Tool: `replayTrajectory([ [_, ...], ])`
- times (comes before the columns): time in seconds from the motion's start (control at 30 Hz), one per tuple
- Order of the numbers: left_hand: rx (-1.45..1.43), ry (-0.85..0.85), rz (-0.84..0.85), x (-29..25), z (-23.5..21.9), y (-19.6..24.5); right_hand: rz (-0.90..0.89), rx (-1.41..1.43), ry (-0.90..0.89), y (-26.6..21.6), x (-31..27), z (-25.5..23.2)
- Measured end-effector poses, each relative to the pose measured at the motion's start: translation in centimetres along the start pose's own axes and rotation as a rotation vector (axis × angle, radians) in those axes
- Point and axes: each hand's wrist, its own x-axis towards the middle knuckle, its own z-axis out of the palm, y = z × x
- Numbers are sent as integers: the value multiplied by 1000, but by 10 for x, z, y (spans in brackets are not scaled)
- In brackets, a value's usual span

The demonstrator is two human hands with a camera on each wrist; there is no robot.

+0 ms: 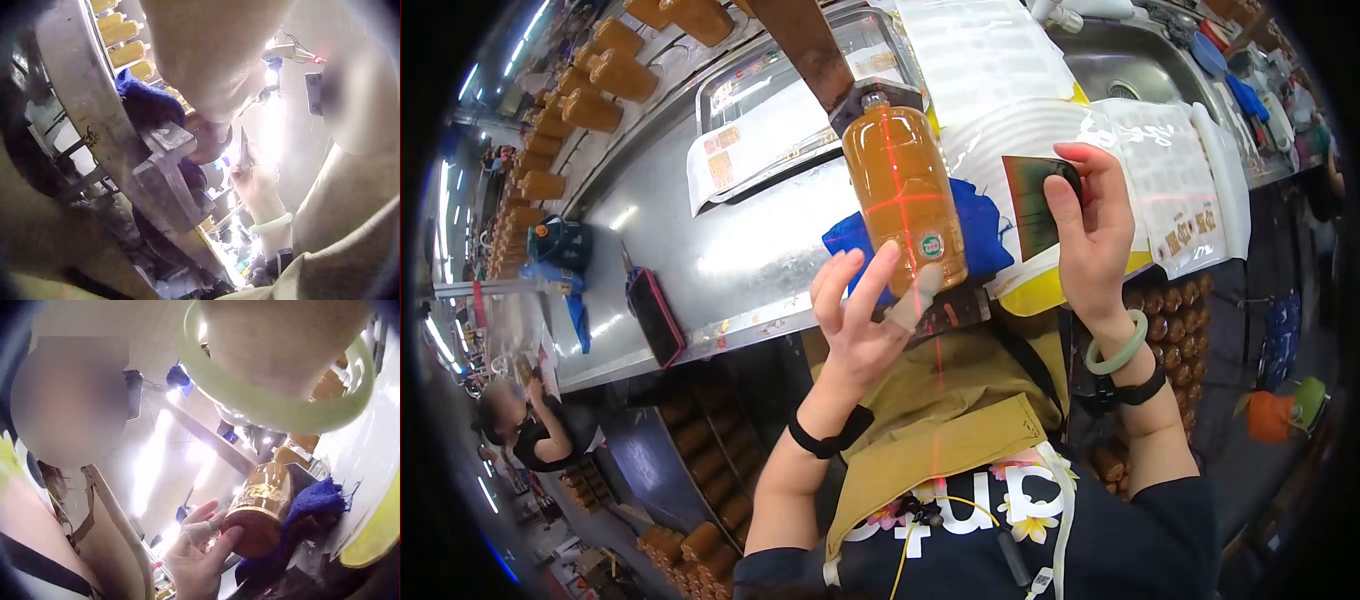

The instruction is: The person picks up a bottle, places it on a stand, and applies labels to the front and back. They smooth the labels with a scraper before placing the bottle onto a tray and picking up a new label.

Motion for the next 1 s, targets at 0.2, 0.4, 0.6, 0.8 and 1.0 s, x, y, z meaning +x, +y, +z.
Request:
replayTrajectory([
  [0.2, 26, -238, 119, 26, -8, -2, 76, 158, -43, 7, -4, 8],
  [0.4, -112, -41, -67, 16, -8, 3, 274, 221, -60, -2, -9, 15],
  [0.6, -201, 38, -173, 0, 2, 6, 272, 58, -170, -7, -21, 35],
  [0.8, -185, -6, -269, 13, -5, 11, 288, -35, -39, 17, -10, 6],
  [1.0, 11, -153, -240, 21, -4, 5, 257, 75, -54, 13, -12, 11],
])
